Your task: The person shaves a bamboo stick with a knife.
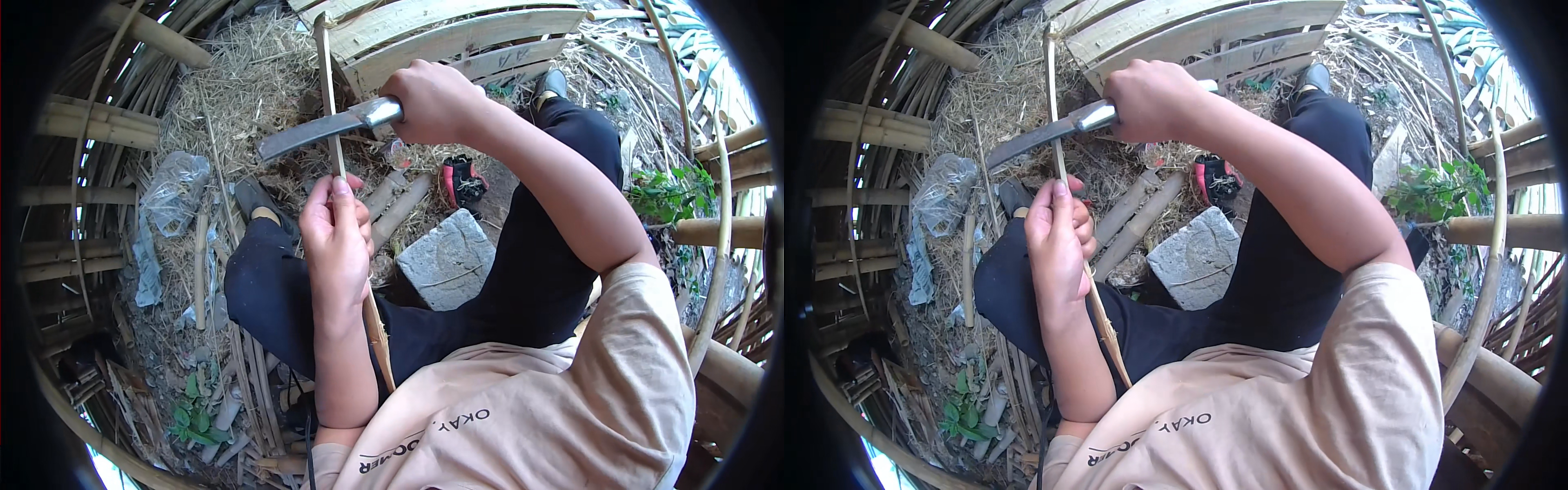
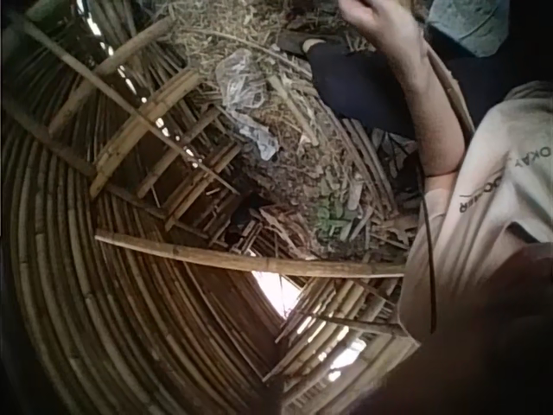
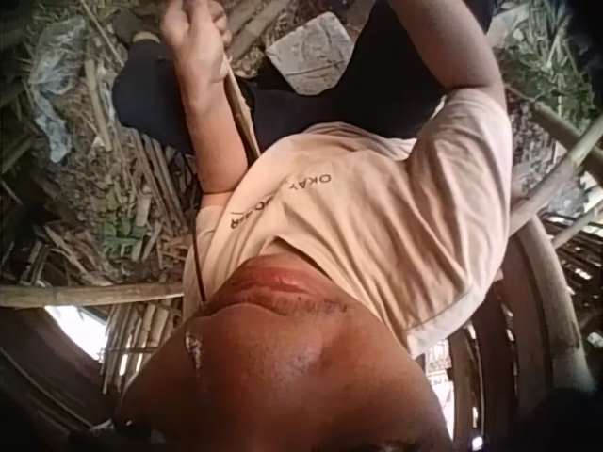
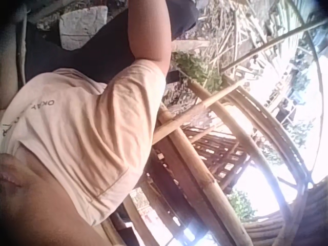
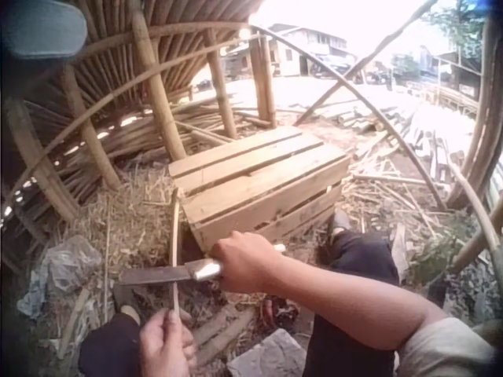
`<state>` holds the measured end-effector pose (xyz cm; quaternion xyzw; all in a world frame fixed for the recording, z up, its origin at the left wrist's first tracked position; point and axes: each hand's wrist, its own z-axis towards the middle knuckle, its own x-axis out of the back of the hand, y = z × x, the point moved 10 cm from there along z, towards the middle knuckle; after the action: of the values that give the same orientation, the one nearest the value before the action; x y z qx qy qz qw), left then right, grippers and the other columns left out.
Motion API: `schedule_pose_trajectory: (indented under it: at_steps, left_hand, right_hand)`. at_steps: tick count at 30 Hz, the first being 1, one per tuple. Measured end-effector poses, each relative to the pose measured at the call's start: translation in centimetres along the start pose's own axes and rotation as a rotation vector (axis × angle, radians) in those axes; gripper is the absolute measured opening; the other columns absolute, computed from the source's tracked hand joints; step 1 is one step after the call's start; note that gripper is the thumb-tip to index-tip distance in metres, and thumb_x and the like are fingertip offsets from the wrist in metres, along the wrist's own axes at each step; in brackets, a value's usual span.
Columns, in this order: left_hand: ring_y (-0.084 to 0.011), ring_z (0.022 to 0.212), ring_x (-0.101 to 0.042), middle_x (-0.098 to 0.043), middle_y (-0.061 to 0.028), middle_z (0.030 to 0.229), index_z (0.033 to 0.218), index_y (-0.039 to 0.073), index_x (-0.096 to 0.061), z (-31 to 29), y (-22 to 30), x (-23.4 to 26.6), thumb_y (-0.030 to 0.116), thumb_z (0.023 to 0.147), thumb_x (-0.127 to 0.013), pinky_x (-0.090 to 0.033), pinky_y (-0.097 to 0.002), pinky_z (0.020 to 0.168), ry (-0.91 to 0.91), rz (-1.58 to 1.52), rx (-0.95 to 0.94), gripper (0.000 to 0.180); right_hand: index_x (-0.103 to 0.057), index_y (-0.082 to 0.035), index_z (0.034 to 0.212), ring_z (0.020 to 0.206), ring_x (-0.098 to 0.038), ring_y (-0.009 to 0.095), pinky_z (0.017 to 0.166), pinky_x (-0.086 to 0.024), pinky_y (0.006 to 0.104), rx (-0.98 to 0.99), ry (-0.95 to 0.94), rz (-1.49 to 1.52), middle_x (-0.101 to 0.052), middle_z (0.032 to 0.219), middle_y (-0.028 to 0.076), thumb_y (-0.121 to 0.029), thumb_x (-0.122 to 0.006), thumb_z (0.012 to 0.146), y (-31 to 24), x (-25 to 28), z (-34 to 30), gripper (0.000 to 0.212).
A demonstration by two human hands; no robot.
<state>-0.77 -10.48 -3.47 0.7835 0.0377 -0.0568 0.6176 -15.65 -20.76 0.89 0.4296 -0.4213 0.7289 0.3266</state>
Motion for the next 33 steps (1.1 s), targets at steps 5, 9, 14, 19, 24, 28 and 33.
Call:
schedule_pose_trajectory:
  at_steps: [5, 9, 14, 19, 24, 28, 33]
  left_hand:
    - [0.0019, 0.046, -0.025, -0.032, 0.0095, 0.061, 0.099, 0.008, -0.052, -0.2, 0.0, -0.2, 0.026, 0.108, -0.042, -0.018, -0.0176, 0.039, -0.007, 0.053, -0.036, 0.022]
    - [0.0020, 0.045, -0.025, -0.031, 0.0095, 0.061, 0.098, 0.009, -0.050, -1.0, -0.1, -0.2, 0.026, 0.108, -0.040, -0.017, -0.0179, 0.038, -0.016, 0.086, -0.048, 0.022]
    - [0.0022, 0.045, -0.024, -0.031, 0.0097, 0.061, 0.098, 0.009, -0.050, -2.0, -0.8, -1.2, 0.028, 0.108, -0.041, -0.017, -0.0175, 0.037, -0.072, 0.042, -0.009, 0.023]
    - [0.0018, 0.047, -0.024, -0.032, 0.0092, 0.064, 0.101, 0.009, -0.052, -1.6, -0.4, -0.6, 0.030, 0.107, -0.043, -0.017, -0.0175, 0.039, -0.114, -0.104, 0.045, 0.024]
    - [0.0013, 0.048, -0.022, -0.030, 0.0094, 0.064, 0.104, 0.010, -0.053, -1.1, 0.3, -0.6, 0.030, 0.108, -0.043, -0.016, -0.0177, 0.041, -0.194, -0.229, 0.094, 0.023]
    - [0.0011, 0.049, -0.021, -0.029, 0.0096, 0.064, 0.106, 0.010, -0.052, -1.1, 0.3, -0.9, 0.029, 0.108, -0.042, -0.015, -0.0178, 0.041, -0.280, -0.333, 0.140, 0.022]
    - [0.0011, 0.048, -0.021, -0.030, 0.0097, 0.063, 0.104, 0.010, -0.053, -0.8, 0.0, -0.7, 0.030, 0.108, -0.042, -0.015, -0.0182, 0.041, -0.187, -0.223, 0.099, 0.023]
  right_hand:
    - [-0.070, -0.006, 0.076, 0.071, -0.068, 0.036, 0.068, -0.057, 0.0442, -0.042, 0.030, 0.005, -0.068, 0.072, 0.017, -0.011, -0.065, 0.063, 0.8, 0.3, 0.8, 0.015]
    - [-0.073, -0.007, 0.083, 0.070, -0.069, 0.034, 0.069, -0.056, 0.0440, -0.036, 0.084, -0.125, -0.069, 0.073, 0.015, -0.013, -0.065, 0.069, 2.4, 1.0, 1.6, 0.017]
    - [-0.068, -0.003, 0.072, 0.071, -0.067, 0.041, 0.069, -0.055, 0.0488, -0.183, 0.323, -0.152, -0.066, 0.071, 0.024, -0.014, -0.064, 0.067, 7.7, 6.0, 2.7, 0.014]
    - [-0.071, -0.006, 0.080, 0.072, -0.068, 0.038, 0.070, -0.056, 0.0466, -0.180, 0.323, -0.141, -0.068, 0.074, 0.021, -0.014, -0.065, 0.067, 5.7, 5.5, 2.2, 0.017]
    - [-0.074, -0.012, 0.085, 0.074, -0.069, 0.036, 0.072, -0.057, 0.0463, -0.025, 0.224, 0.002, -0.070, 0.076, 0.017, -0.018, -0.064, 0.071, 2.1, 2.8, 0.7, 0.020]
    - [-0.074, -0.010, 0.081, 0.073, -0.068, 0.038, 0.072, -0.056, 0.0464, 0.014, 0.091, 0.084, -0.069, 0.074, 0.017, -0.016, -0.066, 0.068, -0.3, 2.1, -0.2, 0.016]
    - [-0.071, -0.003, 0.078, 0.072, -0.066, 0.039, 0.071, -0.055, 0.0463, -0.074, 0.005, 0.110, -0.066, 0.072, 0.020, -0.009, -0.064, 0.065, -0.4, 1.2, -0.9, 0.016]
